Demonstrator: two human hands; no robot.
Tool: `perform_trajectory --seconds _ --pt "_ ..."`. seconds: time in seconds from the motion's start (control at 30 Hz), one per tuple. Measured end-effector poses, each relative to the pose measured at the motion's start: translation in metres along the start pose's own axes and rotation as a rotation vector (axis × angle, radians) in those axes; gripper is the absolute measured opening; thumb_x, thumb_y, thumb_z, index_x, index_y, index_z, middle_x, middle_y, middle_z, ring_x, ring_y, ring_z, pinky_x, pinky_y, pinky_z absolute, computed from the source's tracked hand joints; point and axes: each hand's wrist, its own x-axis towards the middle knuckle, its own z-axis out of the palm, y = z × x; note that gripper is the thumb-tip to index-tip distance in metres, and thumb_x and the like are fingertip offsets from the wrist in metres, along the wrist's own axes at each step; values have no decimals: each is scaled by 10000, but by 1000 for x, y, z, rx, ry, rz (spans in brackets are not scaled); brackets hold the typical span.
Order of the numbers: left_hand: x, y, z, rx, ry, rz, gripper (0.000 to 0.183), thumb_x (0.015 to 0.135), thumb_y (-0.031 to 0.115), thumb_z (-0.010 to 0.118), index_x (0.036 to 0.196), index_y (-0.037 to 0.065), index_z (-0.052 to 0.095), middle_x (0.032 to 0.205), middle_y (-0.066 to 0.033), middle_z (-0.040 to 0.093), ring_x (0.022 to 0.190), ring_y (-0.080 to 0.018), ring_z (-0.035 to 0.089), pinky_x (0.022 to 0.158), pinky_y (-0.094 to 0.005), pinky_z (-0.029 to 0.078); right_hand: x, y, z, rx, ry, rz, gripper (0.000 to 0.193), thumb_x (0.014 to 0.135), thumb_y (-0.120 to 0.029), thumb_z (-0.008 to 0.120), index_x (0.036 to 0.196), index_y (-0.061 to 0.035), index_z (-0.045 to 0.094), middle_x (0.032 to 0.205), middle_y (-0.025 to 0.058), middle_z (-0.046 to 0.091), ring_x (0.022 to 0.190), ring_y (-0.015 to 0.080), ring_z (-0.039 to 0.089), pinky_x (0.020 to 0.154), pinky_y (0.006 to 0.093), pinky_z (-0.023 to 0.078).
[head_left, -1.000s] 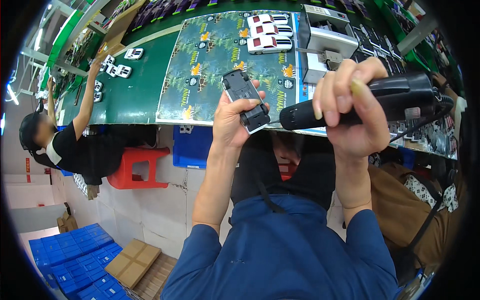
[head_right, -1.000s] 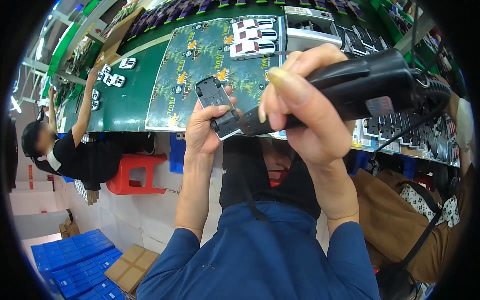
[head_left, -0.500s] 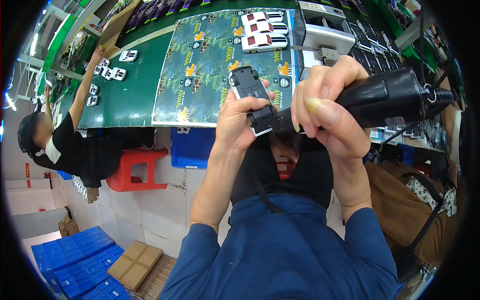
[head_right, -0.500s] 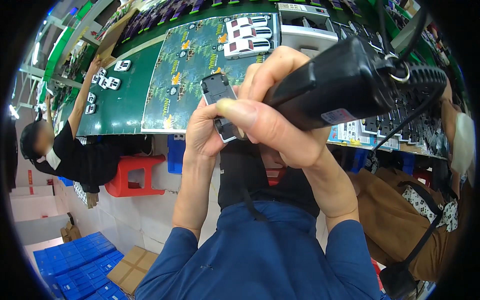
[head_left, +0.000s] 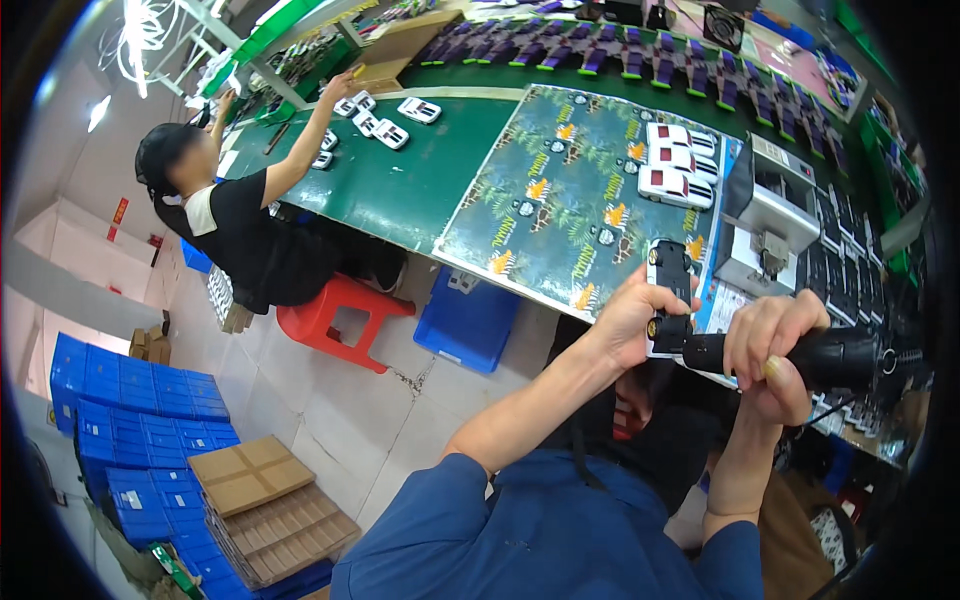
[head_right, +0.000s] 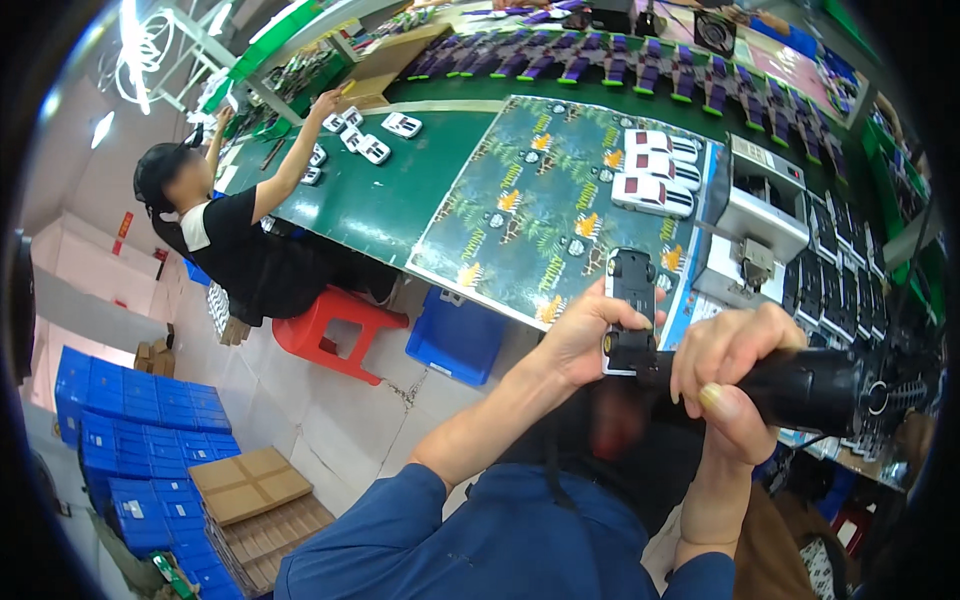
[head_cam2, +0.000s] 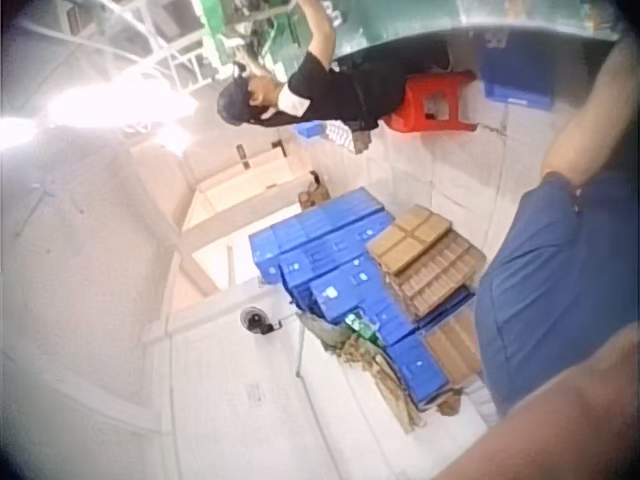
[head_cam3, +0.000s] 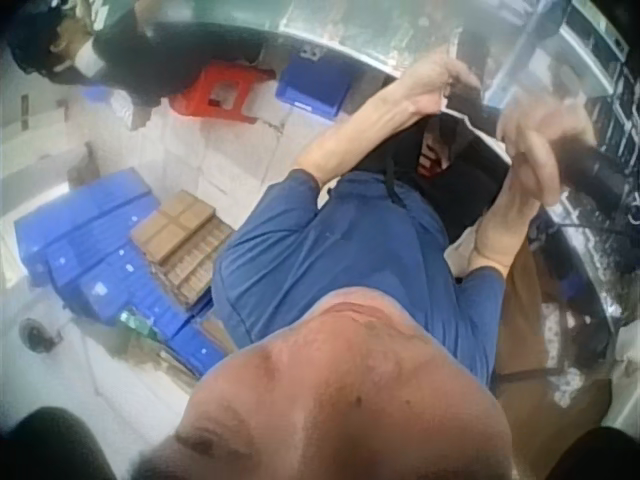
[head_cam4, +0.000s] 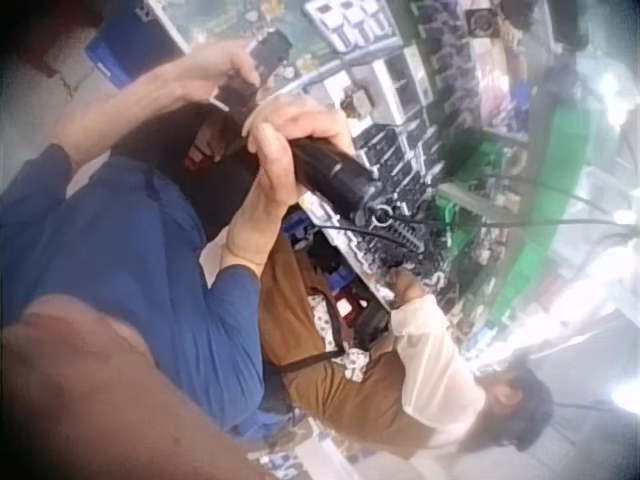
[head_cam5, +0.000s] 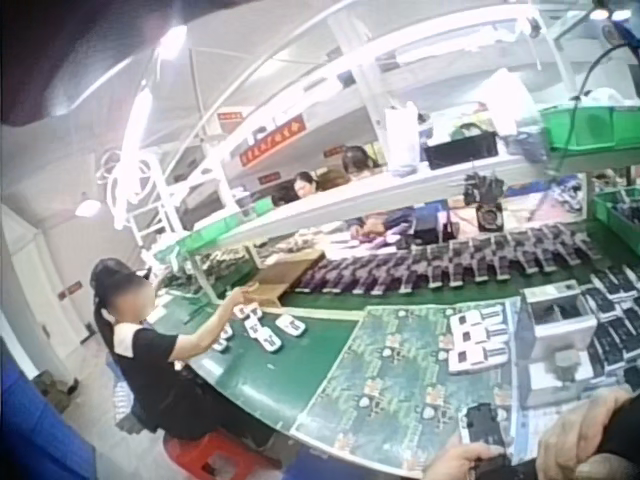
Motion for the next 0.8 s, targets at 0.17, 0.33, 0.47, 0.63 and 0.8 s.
perform_trajectory --seconds 0.17,0.33,0.47,0.63,0.8 --pt "-11 21 2 65 -65 73 520 737 -124 584 1214 55 484 1105 -106 616 951 -237 660 788 -397 577 1 2 1 -16 7 -45 233 806 -95 667 900 -46 460 666 52 503 463 133 492 496 279 465" --pt "-2 109 -17 425 7 237 258 892 122 655 1104 18 550 973 -84 648 814 -194 660 686 -381 575 -1 -20 -13 -134 -6 -183 232 857 -136 651 943 -41 457 690 52 484 483 115 453 478 238 427" --pt "-1 239 -50 540 75 424 195 961 215 574 1077 93 476 921 -94 636 788 -235 668 655 -426 584 -2 -31 -20 -135 -40 -153 182 910 -123 615 930 -49 450 678 37 459 469 100 439 478 222 403" --pt "-8 403 -40 1408 446 776 297 854 237 765 1024 42 619 837 -39 659 675 -132 619 610 -292 496 0 -28 -16 -104 -2 -112 183 893 -100 612 925 -38 443 665 44 455 452 109 428 467 238 403" --pt "-13 448 -62 1844 588 1249 644 788 463 782 1227 15 638 1174 -180 682 1033 -284 681 914 -369 532 0 -28 -17 -134 33 -111 211 892 -144 627 926 -48 442 677 37 459 453 100 432 464 223 399"
